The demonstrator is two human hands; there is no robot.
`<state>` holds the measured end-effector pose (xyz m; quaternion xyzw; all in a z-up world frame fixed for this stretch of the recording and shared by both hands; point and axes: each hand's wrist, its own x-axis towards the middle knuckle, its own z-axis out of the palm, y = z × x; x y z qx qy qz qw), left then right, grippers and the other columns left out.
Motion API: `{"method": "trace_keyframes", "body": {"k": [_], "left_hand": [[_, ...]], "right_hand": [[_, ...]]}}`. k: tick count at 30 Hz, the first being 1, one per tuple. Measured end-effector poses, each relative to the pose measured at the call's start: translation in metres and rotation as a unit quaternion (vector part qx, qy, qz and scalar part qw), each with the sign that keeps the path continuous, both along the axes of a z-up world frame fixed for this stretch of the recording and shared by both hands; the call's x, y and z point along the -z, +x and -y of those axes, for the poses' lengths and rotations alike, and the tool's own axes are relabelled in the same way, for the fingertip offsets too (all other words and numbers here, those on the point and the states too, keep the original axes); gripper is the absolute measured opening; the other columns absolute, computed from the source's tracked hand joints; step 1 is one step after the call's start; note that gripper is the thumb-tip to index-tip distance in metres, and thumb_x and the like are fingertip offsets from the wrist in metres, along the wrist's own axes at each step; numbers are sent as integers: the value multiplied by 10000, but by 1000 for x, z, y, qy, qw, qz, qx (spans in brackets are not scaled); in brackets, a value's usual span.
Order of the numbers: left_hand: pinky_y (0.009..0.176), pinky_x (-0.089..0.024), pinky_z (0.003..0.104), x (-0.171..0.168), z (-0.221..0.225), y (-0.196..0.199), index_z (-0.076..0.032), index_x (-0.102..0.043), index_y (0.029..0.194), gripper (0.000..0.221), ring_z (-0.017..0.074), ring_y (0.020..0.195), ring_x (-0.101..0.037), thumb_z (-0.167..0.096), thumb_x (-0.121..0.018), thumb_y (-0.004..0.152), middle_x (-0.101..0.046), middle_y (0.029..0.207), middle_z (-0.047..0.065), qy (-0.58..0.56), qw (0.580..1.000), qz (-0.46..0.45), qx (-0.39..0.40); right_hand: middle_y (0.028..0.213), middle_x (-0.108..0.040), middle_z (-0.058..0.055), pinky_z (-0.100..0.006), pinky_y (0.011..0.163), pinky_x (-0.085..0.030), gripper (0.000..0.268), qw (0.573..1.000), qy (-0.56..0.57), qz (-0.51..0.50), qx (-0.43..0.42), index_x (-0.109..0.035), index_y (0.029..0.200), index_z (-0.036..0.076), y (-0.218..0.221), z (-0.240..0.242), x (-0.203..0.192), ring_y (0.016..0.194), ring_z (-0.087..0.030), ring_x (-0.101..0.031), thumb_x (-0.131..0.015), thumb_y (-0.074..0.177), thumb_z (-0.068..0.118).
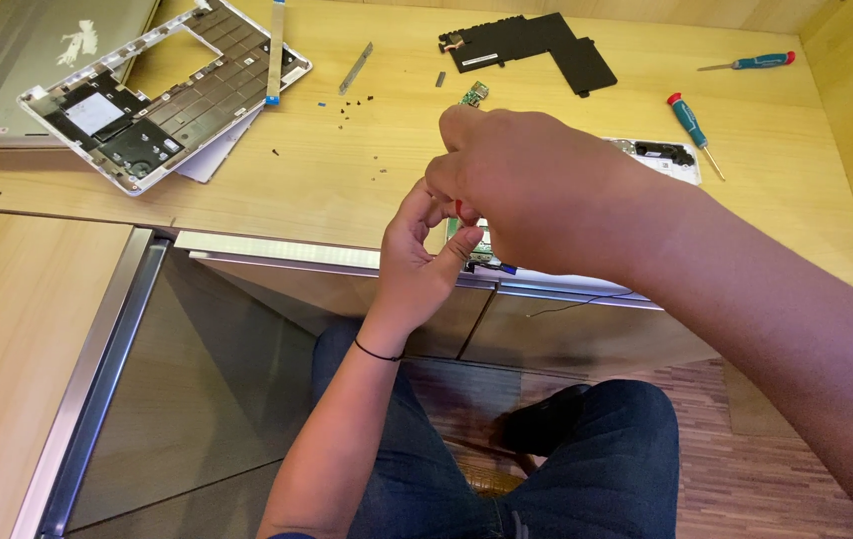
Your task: Disassembling and inspecting a laptop motherboard by removing screws and handling internal components.
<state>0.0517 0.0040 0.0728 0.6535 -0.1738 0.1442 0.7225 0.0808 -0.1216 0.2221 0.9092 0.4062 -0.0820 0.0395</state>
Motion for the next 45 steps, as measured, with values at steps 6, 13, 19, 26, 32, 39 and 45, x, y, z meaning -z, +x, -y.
{"method": "trace_keyframes", "body": {"k": [6, 13, 19, 26, 32, 39, 45], "left_hand": [[896, -418, 271, -13, 0, -6, -109, -514, 1152, 332, 121, 869, -505, -149, -660, 857, -547, 906, -14, 31, 998, 5, -54], [948, -406, 355, -8, 0, -4, -161, -513, 1255, 453, 124, 1005, -583, -248, -678, 843, -637, 994, -32, 94, 990, -22, -98], [870, -396, 305, -4, 4, -3, -190, -583, 1138, 320, 90, 926, -628, -199, -687, 835, -666, 1004, -56, 64, 989, -28, -132], [842, -513, 250, 1, -75, 41, -42, -537, 1178, 235, 151, 943, -621, -26, -555, 944, -656, 1002, 107, -6, 992, 59, -111], [671, -476, 246, 48, -117, 83, -106, -654, 1055, 242, 103, 676, -549, -5, -646, 836, -635, 854, 4, 291, 934, -18, -206], [709, -440, 322, 50, -107, 94, -165, -712, 814, 97, 182, 757, -538, -76, -727, 778, -612, 788, -3, 411, 887, -1, -209], [716, -441, 349, 47, -104, 93, -142, -695, 794, 75, 225, 822, -532, -70, -702, 813, -624, 835, 10, 442, 872, -9, -209]], "right_hand": [[835, -515, 16, -410, 472, -396, 73, 998, -18, 57, 34, -648, 804, 236, 1, -6, 4, 662, -237, -574, -665, 753, 187], [827, -573, -7, -414, 492, -433, 103, 991, -69, 80, 88, -661, 780, 180, 5, -10, 3, 700, -276, -623, -682, 775, 281], [755, -562, 25, -377, 435, -386, 109, 982, -93, 127, 103, -605, 713, 180, 9, -3, 14, 596, -254, -591, -587, 810, 223], [822, -649, -5, -436, 414, -439, 281, 976, 67, 192, 79, -620, 853, 182, 1, 4, 42, 635, -320, -650, -498, 1005, 385], [806, -636, 13, -469, 456, -402, 170, 972, 189, 110, 82, -511, 904, 157, -8, 8, 52, 684, -311, -606, -555, 941, 317], [784, -647, -24, -454, 552, -425, 420, 896, 404, 47, 180, -420, 1167, 113, -25, 26, 88, 616, -329, -602, -674, 833, 106], [1032, -631, -260, -321, 687, -569, 438, 439, 866, -118, 210, -375, 1299, 166, -82, 88, 153, 891, -397, -683, -615, 934, 135]]}}
